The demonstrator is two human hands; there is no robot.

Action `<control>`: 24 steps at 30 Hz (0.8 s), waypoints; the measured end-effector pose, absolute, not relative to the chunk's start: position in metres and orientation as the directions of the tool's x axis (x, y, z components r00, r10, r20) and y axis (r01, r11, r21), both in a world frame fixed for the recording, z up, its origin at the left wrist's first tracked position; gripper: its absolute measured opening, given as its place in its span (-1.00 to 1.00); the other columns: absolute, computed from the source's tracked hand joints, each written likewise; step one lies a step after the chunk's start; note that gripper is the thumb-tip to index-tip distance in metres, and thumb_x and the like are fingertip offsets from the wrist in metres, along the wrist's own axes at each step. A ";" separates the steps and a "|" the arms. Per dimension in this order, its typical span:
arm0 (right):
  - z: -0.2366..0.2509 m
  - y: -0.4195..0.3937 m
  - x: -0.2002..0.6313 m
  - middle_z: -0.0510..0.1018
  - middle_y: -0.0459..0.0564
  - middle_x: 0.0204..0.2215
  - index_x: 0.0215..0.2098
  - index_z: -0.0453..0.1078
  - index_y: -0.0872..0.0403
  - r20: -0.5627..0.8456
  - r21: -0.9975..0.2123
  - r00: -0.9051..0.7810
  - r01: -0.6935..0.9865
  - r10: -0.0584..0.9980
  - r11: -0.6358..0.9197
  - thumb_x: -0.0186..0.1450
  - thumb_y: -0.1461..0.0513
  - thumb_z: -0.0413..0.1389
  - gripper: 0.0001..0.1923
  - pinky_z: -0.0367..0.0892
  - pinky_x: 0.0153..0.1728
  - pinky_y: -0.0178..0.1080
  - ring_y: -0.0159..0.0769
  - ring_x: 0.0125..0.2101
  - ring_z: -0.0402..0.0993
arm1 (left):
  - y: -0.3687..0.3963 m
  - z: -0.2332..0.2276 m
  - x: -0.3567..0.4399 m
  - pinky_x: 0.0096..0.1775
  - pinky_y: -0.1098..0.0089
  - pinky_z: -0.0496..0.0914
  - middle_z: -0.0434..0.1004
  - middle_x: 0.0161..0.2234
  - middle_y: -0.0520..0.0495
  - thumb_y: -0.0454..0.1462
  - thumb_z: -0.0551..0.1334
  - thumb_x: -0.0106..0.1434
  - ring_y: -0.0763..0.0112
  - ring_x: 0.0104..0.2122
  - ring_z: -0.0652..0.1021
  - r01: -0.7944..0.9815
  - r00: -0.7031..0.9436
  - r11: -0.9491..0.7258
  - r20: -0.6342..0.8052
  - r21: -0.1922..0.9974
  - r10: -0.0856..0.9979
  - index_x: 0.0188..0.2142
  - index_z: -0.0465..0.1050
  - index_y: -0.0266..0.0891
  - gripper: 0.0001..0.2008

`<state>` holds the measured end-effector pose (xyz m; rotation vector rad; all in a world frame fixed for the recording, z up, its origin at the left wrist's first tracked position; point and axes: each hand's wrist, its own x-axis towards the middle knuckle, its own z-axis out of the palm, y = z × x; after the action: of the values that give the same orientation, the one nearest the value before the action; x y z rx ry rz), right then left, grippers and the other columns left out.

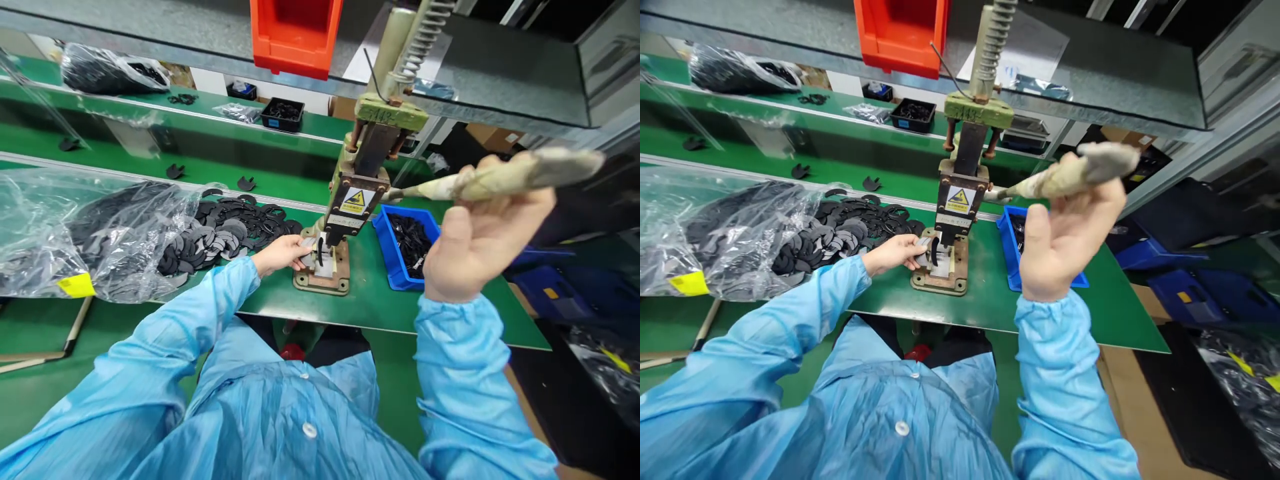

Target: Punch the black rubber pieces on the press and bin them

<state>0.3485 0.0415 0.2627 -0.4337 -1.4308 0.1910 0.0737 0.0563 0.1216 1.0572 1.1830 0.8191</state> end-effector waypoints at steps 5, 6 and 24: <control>0.155 0.020 0.332 0.64 -0.02 -0.15 0.07 0.49 0.01 0.647 -0.745 -0.045 0.173 0.761 0.644 0.31 0.17 0.36 -0.62 0.61 0.01 -0.16 -0.32 -0.13 0.65 | -0.001 0.147 0.062 -0.49 0.48 0.50 0.62 -0.50 -0.03 0.05 0.51 0.24 0.46 -0.59 0.59 -0.075 0.317 0.183 -0.151 0.980 0.936 -0.32 0.38 -0.23 -0.53; 0.135 0.010 0.324 0.67 0.01 -0.14 0.07 0.50 0.01 0.573 -0.790 -0.142 0.169 0.807 0.590 0.29 0.14 0.38 -0.60 0.63 -0.04 -0.15 -0.28 -0.14 0.67 | -0.010 0.151 0.064 -0.49 0.47 0.50 0.61 -0.50 -0.02 0.06 0.51 0.23 0.46 -0.59 0.58 -0.088 0.328 0.170 -0.133 0.981 0.935 -0.32 0.38 -0.23 -0.52; 0.083 -0.046 0.288 0.66 -0.06 -0.28 -0.13 0.46 -0.02 0.496 -0.783 -0.206 0.315 0.844 0.537 0.43 0.12 0.17 -0.88 0.52 -0.24 -0.19 -0.28 -0.31 0.61 | -0.031 0.151 0.073 -0.50 0.47 0.47 0.55 -0.50 -0.01 0.06 0.53 0.19 0.46 -0.57 0.55 -0.068 0.502 0.276 -0.206 0.959 0.840 -0.32 0.45 -0.24 -0.53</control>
<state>0.2882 -0.0457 0.0830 -0.9670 -1.7690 0.6577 0.0731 -0.0310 0.1515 1.1295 0.8461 0.7193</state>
